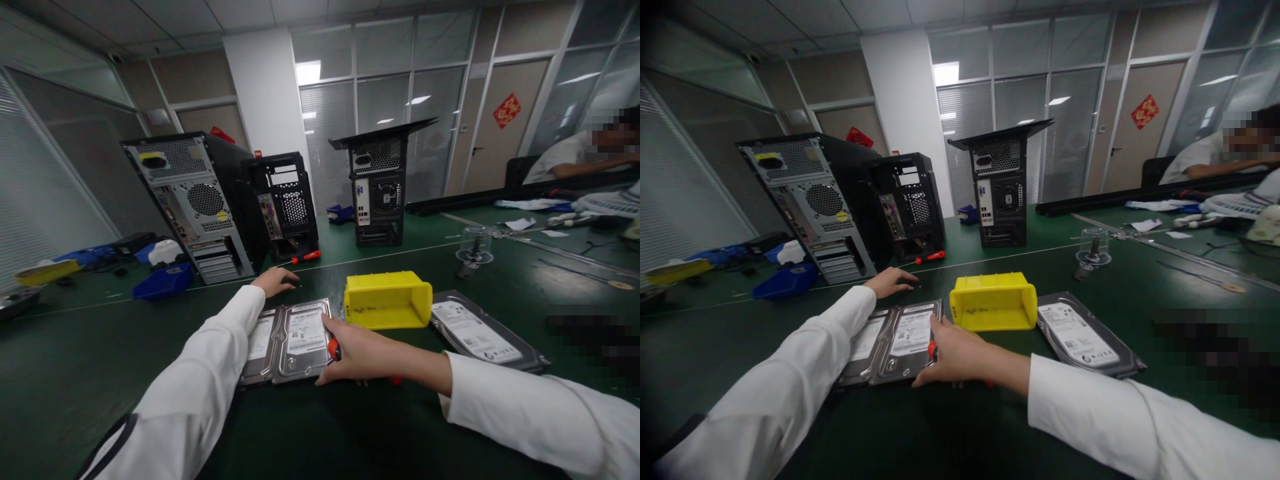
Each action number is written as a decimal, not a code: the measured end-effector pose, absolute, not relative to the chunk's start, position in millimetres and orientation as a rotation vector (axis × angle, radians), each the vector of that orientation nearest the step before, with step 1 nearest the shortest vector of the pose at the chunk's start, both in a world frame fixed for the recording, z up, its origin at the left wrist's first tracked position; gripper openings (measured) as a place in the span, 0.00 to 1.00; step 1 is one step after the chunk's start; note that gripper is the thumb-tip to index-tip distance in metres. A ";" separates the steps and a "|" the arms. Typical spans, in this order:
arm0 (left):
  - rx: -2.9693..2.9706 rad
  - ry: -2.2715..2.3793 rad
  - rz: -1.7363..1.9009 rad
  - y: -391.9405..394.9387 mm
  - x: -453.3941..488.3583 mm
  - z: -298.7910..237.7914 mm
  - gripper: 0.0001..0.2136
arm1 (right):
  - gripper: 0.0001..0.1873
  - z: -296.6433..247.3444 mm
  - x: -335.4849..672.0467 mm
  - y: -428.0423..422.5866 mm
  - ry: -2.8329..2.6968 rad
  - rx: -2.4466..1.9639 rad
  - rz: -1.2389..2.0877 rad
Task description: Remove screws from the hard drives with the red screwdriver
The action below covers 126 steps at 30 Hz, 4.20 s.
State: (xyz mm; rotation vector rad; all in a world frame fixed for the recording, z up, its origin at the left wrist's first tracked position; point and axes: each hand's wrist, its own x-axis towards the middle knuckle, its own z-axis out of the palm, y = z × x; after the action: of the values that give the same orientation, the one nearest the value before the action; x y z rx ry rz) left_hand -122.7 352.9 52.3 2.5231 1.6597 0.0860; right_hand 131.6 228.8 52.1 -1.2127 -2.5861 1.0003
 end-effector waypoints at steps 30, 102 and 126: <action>2.698 1.656 0.087 361.8 -113.1 20.7 0.12 | 0.34 51.7 127.8 228.6 -2.623 -1.270 0.956; 2.266 1.641 0.531 277.2 -139.9 29.5 0.10 | 0.31 50.6 129.4 228.3 -2.563 -1.260 0.967; 2.085 1.760 0.529 272.6 -146.7 25.9 0.10 | 0.47 54.8 119.1 180.1 -2.771 -1.198 0.553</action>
State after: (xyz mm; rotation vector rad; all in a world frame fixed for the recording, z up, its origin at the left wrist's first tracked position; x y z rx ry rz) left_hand -146.7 272.6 25.9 2.0851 1.7599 0.5292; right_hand 119.1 180.1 54.8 -1.1982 -2.7712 0.5535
